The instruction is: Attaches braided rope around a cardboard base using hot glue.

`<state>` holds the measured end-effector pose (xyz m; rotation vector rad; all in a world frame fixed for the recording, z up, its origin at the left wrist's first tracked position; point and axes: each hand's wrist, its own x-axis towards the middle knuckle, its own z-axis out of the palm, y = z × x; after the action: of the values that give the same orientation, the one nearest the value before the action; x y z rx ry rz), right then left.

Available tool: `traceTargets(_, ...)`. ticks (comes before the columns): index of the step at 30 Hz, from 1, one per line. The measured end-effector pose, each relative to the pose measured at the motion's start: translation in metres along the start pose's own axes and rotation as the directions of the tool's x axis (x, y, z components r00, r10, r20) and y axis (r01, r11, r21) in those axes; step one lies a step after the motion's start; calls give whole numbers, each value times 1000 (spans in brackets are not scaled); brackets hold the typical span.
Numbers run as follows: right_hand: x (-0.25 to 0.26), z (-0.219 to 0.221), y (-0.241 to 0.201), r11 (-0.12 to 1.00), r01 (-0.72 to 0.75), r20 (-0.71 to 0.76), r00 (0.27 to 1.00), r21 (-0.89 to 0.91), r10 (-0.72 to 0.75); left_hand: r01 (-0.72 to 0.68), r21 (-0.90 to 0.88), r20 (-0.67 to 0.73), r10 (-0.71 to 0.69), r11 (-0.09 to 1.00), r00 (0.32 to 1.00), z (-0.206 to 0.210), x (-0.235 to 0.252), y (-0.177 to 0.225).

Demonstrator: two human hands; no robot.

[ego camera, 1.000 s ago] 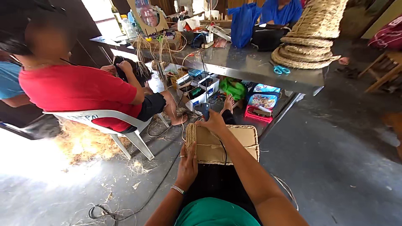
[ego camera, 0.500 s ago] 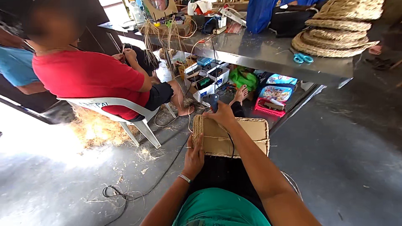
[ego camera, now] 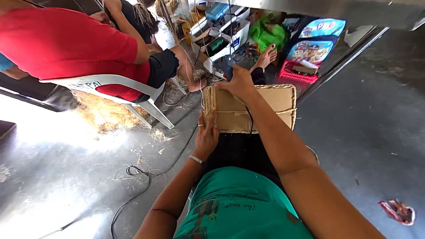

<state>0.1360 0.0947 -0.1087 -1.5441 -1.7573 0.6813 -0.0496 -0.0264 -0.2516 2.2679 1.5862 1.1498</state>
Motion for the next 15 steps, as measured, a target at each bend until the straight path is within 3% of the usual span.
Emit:
traceTargets(7, -2, -3, -1, 1000, 21, 5, 1000, 8, -21, -46, -310, -17, 43, 950, 999, 4, -8, -9)
traceTargets(12, -1, -6, 5, 997, 63, -17, 998, 46, -62, 29, -442, 37, -14, 896, 999, 2, -9, -6)
traceTargets(15, 2, -8, 9, 996, 66, -22, 998, 58, -64, 100, -591, 75, -69, 800, 995, -8, -3, 1)
